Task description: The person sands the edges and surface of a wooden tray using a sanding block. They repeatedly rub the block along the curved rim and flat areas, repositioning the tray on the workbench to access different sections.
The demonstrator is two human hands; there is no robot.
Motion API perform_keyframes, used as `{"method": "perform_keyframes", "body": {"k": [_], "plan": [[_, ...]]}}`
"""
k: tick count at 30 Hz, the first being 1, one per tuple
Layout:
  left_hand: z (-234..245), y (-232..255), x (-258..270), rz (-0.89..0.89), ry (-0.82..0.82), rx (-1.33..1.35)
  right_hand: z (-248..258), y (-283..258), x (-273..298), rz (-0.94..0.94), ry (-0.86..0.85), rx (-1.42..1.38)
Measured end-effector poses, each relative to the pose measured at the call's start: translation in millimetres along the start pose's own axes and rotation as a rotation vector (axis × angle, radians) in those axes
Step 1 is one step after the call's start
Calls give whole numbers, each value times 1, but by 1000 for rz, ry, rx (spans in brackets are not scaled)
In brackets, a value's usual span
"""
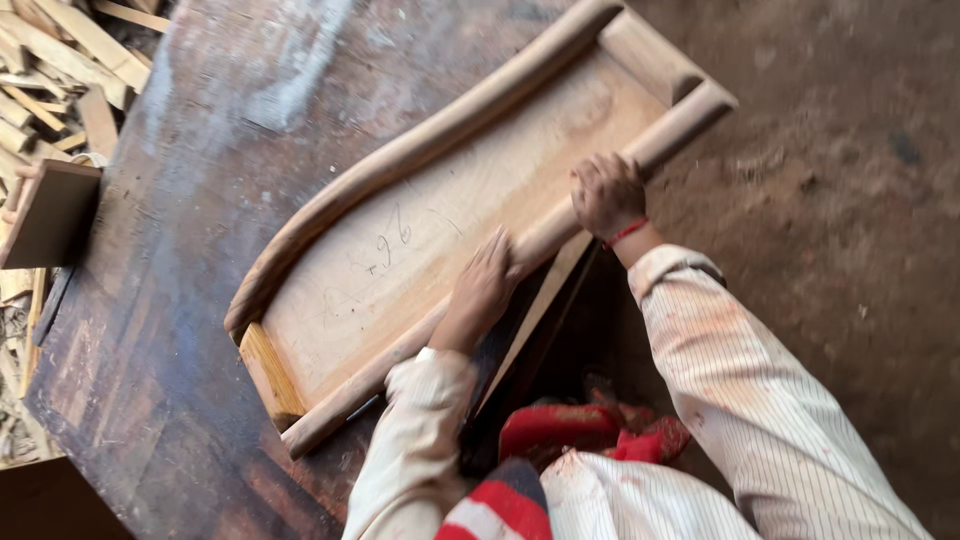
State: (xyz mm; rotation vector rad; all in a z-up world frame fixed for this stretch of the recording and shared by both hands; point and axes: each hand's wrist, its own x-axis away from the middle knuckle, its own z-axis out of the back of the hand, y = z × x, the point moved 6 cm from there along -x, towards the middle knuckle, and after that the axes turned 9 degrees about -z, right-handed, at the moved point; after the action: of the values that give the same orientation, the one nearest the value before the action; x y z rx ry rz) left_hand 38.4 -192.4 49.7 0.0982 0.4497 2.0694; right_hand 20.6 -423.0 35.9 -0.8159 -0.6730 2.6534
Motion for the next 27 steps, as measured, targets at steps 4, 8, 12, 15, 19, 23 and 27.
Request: {"method": "perform_keyframes", "body": {"k": [4, 8, 12, 15, 19, 23, 27], "plan": [[-14, 14, -28, -33, -37, -69, 6, 0, 1, 20, 1, -29], [7, 9, -2, 3, -23, -46, 8, -5, -3, 35, 2, -50], [5, 5, 0, -65, 7, -129, 2, 1, 0, -10, -14, -27], [-16, 8, -14, -47, -47, -109, 2, 5, 4, -9, -21, -39], [-2, 11, -7, 4, -99, -82, 5, -3, 1, 16, -21, -34], [7, 8, -8, 56, -157, -119, 8, -3, -3, 14, 20, -63], [-16, 12, -18, -43, -130, -187, 6, 0, 3, -10, 0, -65]]}}
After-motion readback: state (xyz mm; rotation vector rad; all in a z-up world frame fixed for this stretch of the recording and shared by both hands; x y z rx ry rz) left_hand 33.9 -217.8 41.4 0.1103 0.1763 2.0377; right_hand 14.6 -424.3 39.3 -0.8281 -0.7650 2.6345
